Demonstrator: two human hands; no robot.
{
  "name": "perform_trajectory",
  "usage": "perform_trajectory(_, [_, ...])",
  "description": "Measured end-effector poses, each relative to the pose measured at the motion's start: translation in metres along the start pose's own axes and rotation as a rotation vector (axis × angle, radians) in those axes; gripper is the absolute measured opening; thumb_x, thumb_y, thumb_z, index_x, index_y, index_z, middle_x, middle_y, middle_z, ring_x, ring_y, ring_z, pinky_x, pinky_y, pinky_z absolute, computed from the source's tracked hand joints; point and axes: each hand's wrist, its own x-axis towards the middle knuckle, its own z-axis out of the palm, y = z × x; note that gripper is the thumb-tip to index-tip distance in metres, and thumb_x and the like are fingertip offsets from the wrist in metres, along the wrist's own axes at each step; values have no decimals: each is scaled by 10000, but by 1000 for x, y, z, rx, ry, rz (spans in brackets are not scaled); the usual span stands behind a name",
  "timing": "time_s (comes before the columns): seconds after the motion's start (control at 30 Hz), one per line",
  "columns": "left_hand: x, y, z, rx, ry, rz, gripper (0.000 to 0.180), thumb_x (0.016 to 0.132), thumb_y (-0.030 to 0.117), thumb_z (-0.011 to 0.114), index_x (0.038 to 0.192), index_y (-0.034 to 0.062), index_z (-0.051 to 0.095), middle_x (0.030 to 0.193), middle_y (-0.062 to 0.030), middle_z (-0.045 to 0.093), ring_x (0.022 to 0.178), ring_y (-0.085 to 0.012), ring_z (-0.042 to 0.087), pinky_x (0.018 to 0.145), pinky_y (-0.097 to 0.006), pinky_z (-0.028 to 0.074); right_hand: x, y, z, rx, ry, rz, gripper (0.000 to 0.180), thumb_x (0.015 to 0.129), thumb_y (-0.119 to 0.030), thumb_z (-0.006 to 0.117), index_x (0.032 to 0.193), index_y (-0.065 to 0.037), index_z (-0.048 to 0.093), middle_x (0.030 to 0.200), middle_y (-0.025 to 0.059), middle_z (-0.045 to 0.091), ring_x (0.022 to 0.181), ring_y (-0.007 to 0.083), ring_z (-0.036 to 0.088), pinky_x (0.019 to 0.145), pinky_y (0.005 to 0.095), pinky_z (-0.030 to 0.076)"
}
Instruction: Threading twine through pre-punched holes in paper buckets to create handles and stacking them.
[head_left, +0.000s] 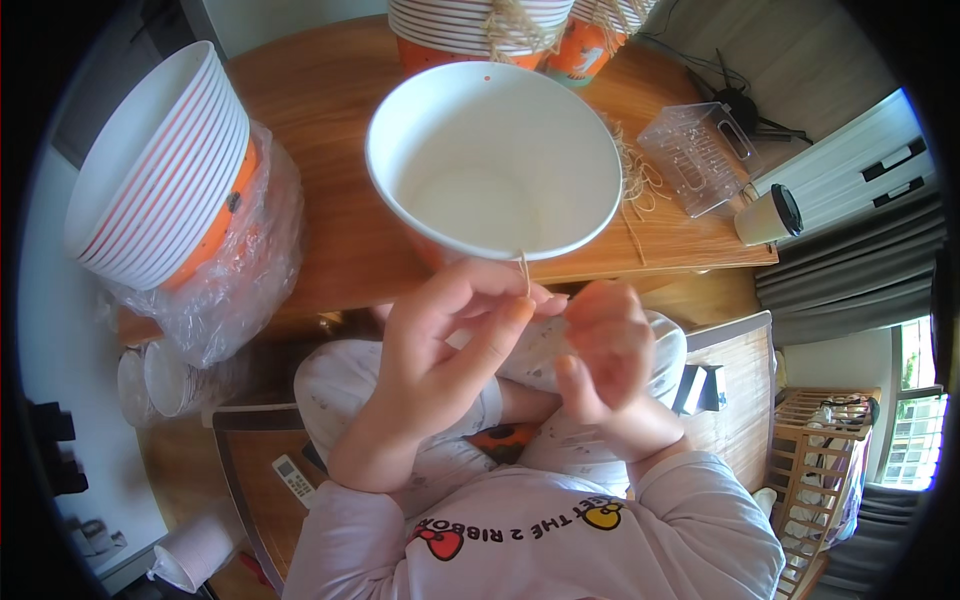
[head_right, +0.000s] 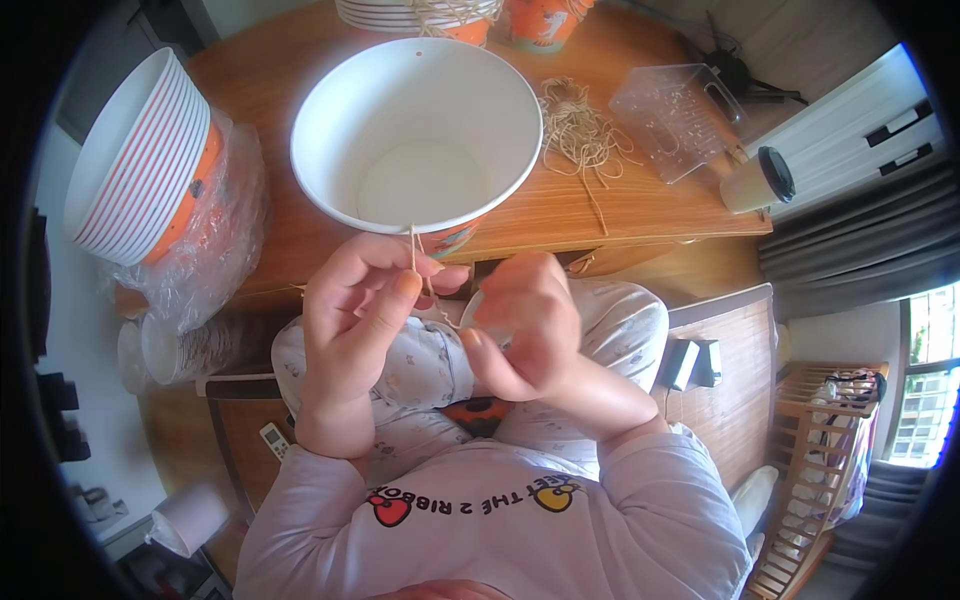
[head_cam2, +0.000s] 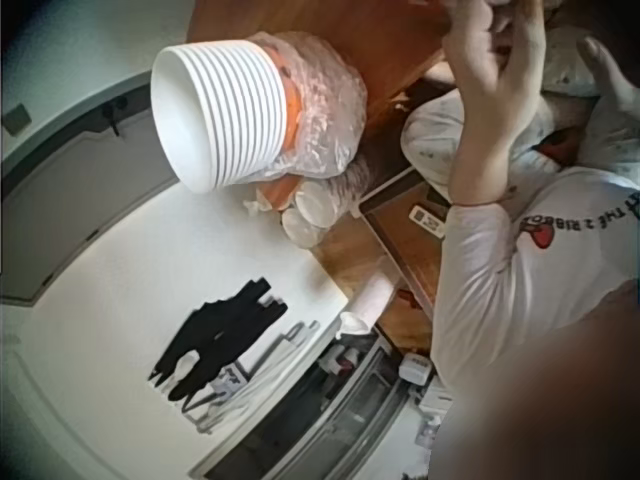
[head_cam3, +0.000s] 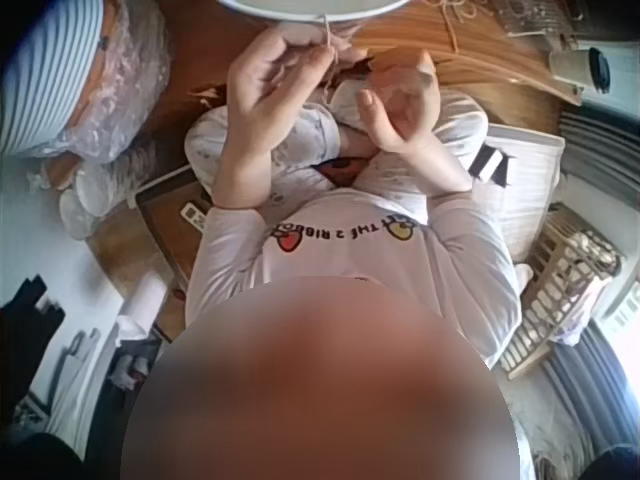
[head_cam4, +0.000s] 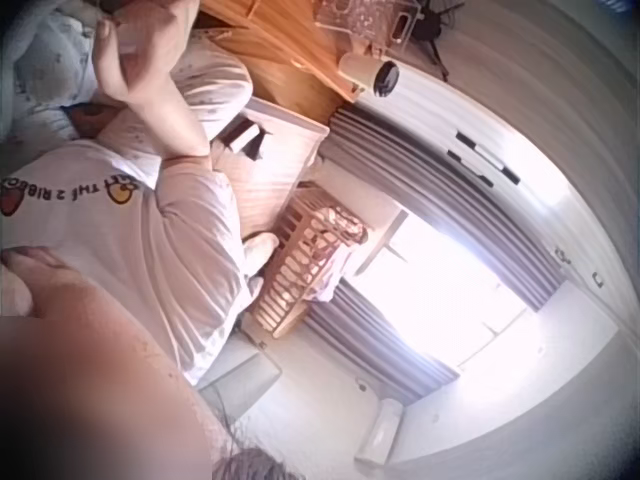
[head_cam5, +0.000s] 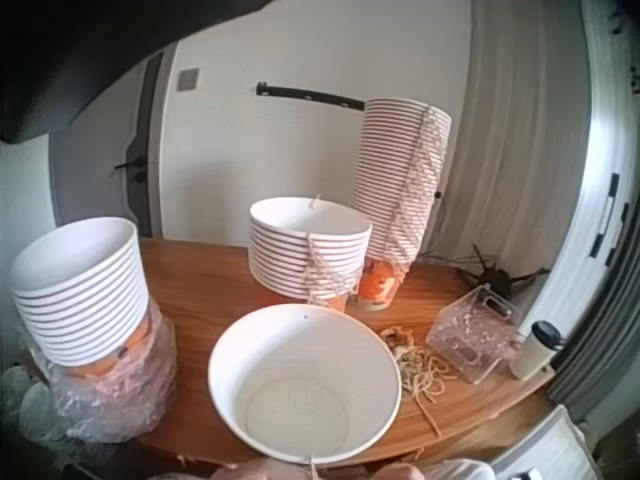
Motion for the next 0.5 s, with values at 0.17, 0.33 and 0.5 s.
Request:
perform_trajectory(0.17, [-1,-11,3,-38,-5,15,115,998,86,557,1045,-19,565,1028,-136,684,1025,-209,681,847,-294,539,-14,-13,20,122,-103,326,352,859,-22,680,1100,-28,424,1064,153,563,906,210,559,818,339,444])
perform_trajectory(0.33, [1,-9,5,21,-7,12,110,991,84,574,1042,-14,572,1018,-127,681,1018,-216,682,876,-318,538,-10,-23,7,482,-10,302,245,909,91,548,952,-64,363,940,159,598,888,198,577,780,322,459])
perform_trajectory(0.5, [0,-14,-2,213,16,24,97,904,43,672,991,2,661,1010,-100,704,903,-133,674,677,-228,521,-6,-28,-4,310,-110,225,219,906,58,572,988,-70,414,887,136,657,789,206,570,805,354,421])
